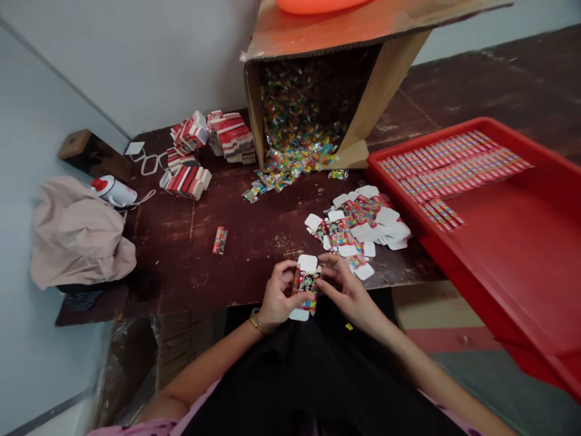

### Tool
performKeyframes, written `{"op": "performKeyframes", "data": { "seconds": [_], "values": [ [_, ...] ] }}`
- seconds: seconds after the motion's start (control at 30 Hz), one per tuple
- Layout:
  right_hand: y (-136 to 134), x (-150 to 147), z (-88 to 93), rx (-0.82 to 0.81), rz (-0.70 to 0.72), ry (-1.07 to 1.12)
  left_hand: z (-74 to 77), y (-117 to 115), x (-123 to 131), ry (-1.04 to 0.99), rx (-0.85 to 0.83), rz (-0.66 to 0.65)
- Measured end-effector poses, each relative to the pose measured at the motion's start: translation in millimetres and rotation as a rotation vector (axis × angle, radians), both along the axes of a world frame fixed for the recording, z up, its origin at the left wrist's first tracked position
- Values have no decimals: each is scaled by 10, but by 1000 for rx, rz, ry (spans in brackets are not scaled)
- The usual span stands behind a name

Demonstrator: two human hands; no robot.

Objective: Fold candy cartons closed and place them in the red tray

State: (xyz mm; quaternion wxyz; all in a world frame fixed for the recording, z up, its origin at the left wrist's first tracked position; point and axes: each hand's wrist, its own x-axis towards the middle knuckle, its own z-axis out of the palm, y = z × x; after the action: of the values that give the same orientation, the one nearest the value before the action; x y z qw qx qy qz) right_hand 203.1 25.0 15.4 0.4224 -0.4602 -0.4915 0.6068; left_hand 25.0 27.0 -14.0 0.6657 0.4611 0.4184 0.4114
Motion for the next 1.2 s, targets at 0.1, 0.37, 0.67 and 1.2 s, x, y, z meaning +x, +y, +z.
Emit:
{"op": "performKeyframes", "data": {
  "seconds": [0.1,0.37,0.67,1.2],
  "values": [
    [-132,-31,-105,9,-102,-9,-81,-40,2,123,40,-19],
    [-449,-49,-254,-130,-92,-57,33,-209,-67,367,3,-66],
    [-196,-119,-224,-515,200,205,-152,-227,5,-176,-704,-99],
    [-93,-61,-172,163,310,-264,-291,-392,-255,-392,-622,-279]
  ]
}}
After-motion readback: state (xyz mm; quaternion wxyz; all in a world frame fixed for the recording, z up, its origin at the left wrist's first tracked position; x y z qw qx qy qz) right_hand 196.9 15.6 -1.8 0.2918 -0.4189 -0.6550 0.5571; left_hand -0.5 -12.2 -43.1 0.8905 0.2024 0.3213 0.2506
